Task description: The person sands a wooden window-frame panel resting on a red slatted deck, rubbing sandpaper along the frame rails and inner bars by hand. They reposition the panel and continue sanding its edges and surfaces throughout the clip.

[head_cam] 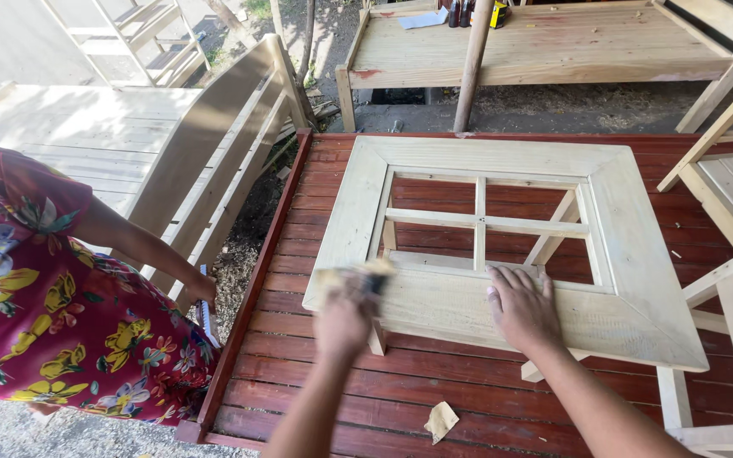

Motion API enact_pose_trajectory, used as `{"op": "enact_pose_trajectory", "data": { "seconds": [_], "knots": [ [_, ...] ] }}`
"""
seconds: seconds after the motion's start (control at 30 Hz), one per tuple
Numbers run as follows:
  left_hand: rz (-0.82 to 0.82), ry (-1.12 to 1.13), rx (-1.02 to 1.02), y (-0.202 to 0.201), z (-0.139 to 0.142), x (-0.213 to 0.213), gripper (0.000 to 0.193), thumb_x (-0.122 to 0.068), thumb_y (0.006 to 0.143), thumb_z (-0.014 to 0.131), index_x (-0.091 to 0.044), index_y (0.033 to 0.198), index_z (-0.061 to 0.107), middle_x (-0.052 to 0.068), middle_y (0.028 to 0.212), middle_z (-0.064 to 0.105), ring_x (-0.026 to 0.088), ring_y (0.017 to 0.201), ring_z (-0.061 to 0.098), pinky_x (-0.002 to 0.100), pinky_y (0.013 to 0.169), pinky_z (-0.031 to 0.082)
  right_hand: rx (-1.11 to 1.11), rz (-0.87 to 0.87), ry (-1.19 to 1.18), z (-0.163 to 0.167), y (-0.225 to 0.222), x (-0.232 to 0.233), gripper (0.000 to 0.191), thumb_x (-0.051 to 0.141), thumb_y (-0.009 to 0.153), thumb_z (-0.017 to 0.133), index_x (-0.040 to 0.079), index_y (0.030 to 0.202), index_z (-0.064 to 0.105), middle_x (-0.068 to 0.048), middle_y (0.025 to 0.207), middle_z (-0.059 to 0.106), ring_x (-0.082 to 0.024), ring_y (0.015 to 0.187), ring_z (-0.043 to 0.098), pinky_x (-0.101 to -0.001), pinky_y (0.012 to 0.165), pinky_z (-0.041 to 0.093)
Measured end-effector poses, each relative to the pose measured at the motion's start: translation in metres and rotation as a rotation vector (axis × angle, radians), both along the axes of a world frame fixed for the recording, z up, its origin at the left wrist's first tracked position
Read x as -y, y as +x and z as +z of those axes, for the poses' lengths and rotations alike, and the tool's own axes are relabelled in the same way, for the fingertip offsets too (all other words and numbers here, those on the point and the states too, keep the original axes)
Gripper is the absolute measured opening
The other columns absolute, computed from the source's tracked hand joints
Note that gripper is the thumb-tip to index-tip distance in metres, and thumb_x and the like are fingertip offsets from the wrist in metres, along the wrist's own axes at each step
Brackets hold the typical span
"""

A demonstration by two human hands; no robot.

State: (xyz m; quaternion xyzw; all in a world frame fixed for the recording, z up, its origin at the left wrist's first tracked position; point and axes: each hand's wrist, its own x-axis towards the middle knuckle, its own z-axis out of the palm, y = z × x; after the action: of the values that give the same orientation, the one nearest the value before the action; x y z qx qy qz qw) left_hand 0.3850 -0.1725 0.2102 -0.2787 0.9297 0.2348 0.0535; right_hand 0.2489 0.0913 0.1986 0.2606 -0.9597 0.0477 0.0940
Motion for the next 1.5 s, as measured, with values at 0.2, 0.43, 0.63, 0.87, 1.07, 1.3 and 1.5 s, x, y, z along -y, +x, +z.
{"op": "enact_pose_trajectory", "data": {
  "seconds": [0.2, 0.43, 0.63, 0.87, 1.07, 1.3, 1.5],
  "knots": [
    [0.071, -0.277, -0.545, -0.010, -0.016, -0.025, 0.057, -0.027, 0.104, 0.043, 0.005, 0.151, 0.042, 0.035, 0.153, 0.043, 0.049, 0.142, 0.035, 0.052, 0.118, 0.028, 0.023, -0.032, 0.022, 0.001, -0.004, 0.003, 0.052, 0.040, 0.103, 0.035, 0.021, 0.150, 0.045, 0.000, 0.151, 0.053, -0.018, 0.141, 0.046, -0.0566, 0.123, 0.021],
    [-0.177, -0.064, -0.494, 0.019, -0.028, -0.038, 0.057, -0.023, 0.098, 0.042, -0.003, 0.150, 0.053, 0.021, 0.146, 0.054, 0.042, 0.138, 0.040, 0.049, 0.108, 0.032, 0.023, -0.021, 0.003, -0.004, -0.002, 0.000, 0.051, 0.038, 0.102, 0.036, 0.021, 0.150, 0.046, 0.002, 0.149, 0.054, -0.016, 0.141, 0.047, -0.0573, 0.124, 0.021],
    [0.188, -0.281, -0.684, -0.003, -0.021, -0.026, 0.053, -0.026, 0.105, 0.042, 0.010, 0.140, 0.057, 0.027, 0.149, 0.050, 0.043, 0.143, 0.037, 0.051, 0.119, 0.026, 0.005, -0.024, 0.021, 0.000, -0.001, 0.005, 0.048, 0.037, 0.104, 0.037, 0.020, 0.147, 0.048, 0.002, 0.148, 0.054, -0.017, 0.141, 0.047, -0.0582, 0.124, 0.020],
    [-0.328, -0.110, -0.744, 0.011, -0.027, -0.067, 0.048, -0.022, 0.102, 0.045, 0.003, 0.142, 0.054, 0.021, 0.145, 0.059, 0.039, 0.142, 0.048, 0.049, 0.122, 0.033, 0.020, -0.004, -0.033, 0.004, 0.001, 0.000, 0.050, 0.038, 0.103, 0.040, 0.020, 0.148, 0.048, 0.001, 0.150, 0.053, -0.019, 0.141, 0.047, -0.0583, 0.124, 0.021],
    [0.119, -0.234, -0.517, 0.036, -0.023, 0.017, 0.042, -0.027, 0.108, 0.042, -0.006, 0.141, 0.057, 0.015, 0.153, 0.052, 0.036, 0.150, 0.041, 0.047, 0.126, 0.027, 0.019, -0.030, -0.034, 0.001, 0.002, 0.002, 0.048, 0.036, 0.104, 0.039, 0.019, 0.148, 0.049, 0.000, 0.151, 0.052, -0.021, 0.141, 0.046, -0.0586, 0.122, 0.021],
    [-0.104, -0.182, -0.686, 0.029, -0.030, -0.048, 0.044, -0.030, 0.108, 0.040, -0.004, 0.137, 0.060, 0.013, 0.151, 0.058, 0.036, 0.147, 0.047, 0.050, 0.124, 0.025, -0.025, 0.000, -0.028, 0.002, 0.005, 0.001, 0.048, 0.036, 0.104, 0.039, 0.019, 0.148, 0.050, 0.001, 0.151, 0.054, -0.019, 0.142, 0.047, -0.0566, 0.122, 0.024],
    [0.233, -0.287, -0.464, 0.030, -0.012, 0.006, 0.047, -0.030, 0.106, 0.037, 0.000, 0.132, 0.063, 0.016, 0.148, 0.057, 0.034, 0.147, 0.044, 0.049, 0.124, 0.026, -0.033, -0.001, -0.035, -0.003, 0.005, -0.001, 0.049, 0.035, 0.105, 0.039, 0.018, 0.149, 0.050, 0.000, 0.149, 0.055, -0.019, 0.141, 0.048, -0.0558, 0.124, 0.023]
  ]
}}
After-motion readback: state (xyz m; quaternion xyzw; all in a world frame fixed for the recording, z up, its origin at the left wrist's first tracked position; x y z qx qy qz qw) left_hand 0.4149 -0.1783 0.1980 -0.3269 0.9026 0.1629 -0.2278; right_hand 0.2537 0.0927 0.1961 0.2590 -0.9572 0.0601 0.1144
